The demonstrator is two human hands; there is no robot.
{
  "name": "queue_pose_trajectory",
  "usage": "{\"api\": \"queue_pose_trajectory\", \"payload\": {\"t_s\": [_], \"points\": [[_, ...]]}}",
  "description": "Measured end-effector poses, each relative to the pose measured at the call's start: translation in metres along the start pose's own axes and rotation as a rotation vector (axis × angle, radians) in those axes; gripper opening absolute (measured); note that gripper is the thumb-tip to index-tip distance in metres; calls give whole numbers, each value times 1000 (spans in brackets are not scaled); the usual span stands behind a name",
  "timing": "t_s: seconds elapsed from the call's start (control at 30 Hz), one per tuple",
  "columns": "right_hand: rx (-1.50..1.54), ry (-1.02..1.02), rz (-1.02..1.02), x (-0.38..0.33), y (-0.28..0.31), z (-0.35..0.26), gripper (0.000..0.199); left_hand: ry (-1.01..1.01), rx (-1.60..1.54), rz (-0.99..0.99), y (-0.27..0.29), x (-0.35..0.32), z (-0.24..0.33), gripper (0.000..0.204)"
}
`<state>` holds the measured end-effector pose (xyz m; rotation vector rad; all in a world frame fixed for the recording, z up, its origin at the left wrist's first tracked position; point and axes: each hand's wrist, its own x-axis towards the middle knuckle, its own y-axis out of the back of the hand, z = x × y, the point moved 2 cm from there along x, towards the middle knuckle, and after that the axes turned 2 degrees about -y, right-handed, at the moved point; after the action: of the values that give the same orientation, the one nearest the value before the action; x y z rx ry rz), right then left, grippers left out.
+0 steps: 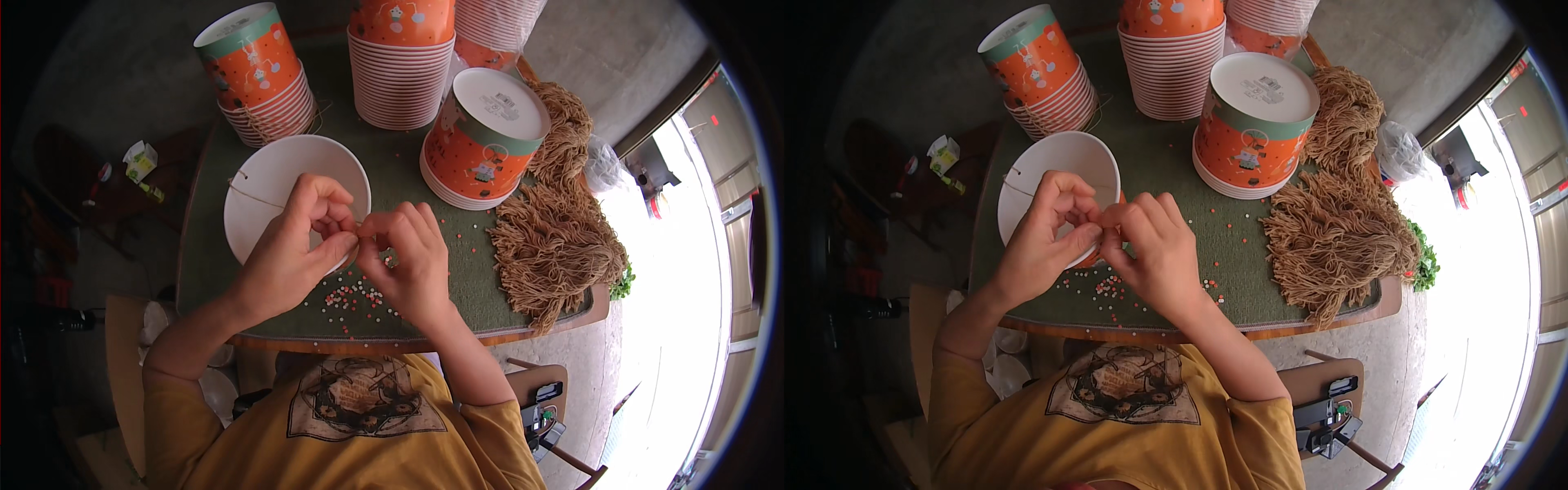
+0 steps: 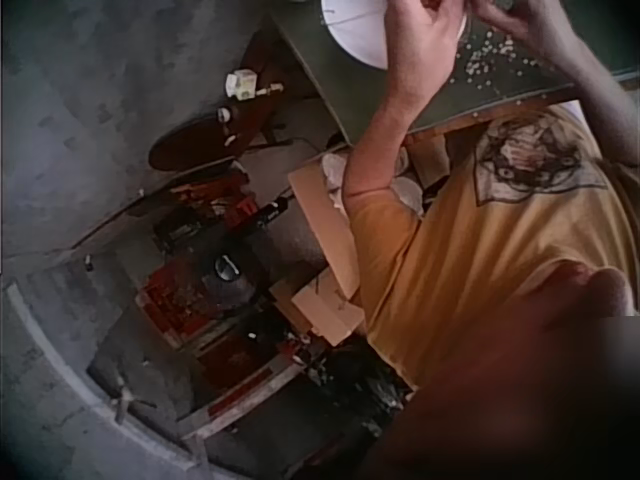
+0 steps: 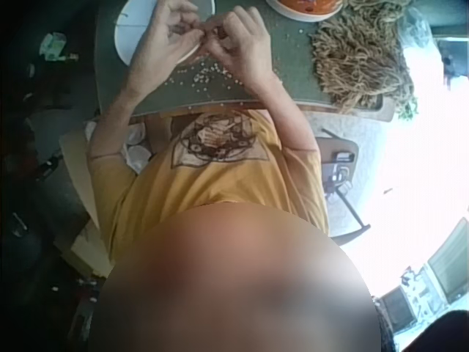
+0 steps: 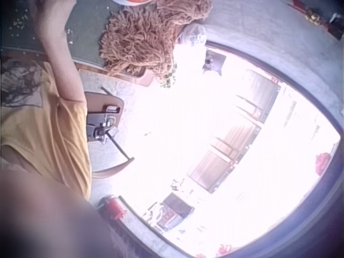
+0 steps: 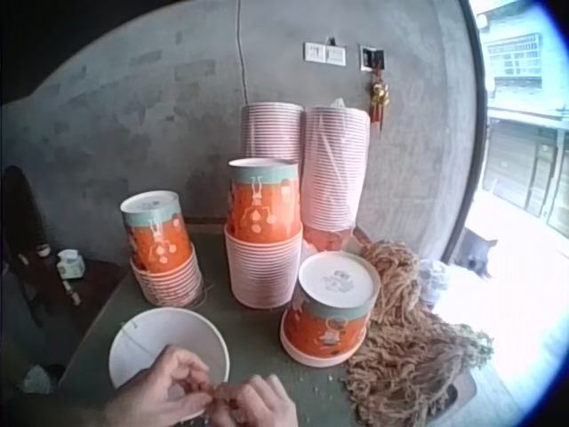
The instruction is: Assembling decorative paper buckets by threading a cord with beads through holes.
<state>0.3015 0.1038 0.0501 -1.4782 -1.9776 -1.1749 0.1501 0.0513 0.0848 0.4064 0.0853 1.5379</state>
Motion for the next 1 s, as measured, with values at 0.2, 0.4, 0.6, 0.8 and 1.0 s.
{"api": "queue_pose_trajectory", "payload": {"t_s": [0.2, 0.4, 0.6, 0.8, 1.0], "points": [[450, -434, -69, -10, -8, 7, 14, 10, 45, -76, -3, 1, 3, 28], [776, -677, -47, -20, -9, 9, 11, -164, 393, -17, -4, -3, 4, 26], [597, -503, -140, -30, -13, 6, 10, -425, 573, 14, -3, 0, 7, 30], [422, -363, -36, -35, -17, -12, 19, -605, 676, -4, 10, -2, 4, 33], [171, -129, -38, -56, -9, -17, 26, -801, 799, 187, 18, -52, -16, 34]]}}
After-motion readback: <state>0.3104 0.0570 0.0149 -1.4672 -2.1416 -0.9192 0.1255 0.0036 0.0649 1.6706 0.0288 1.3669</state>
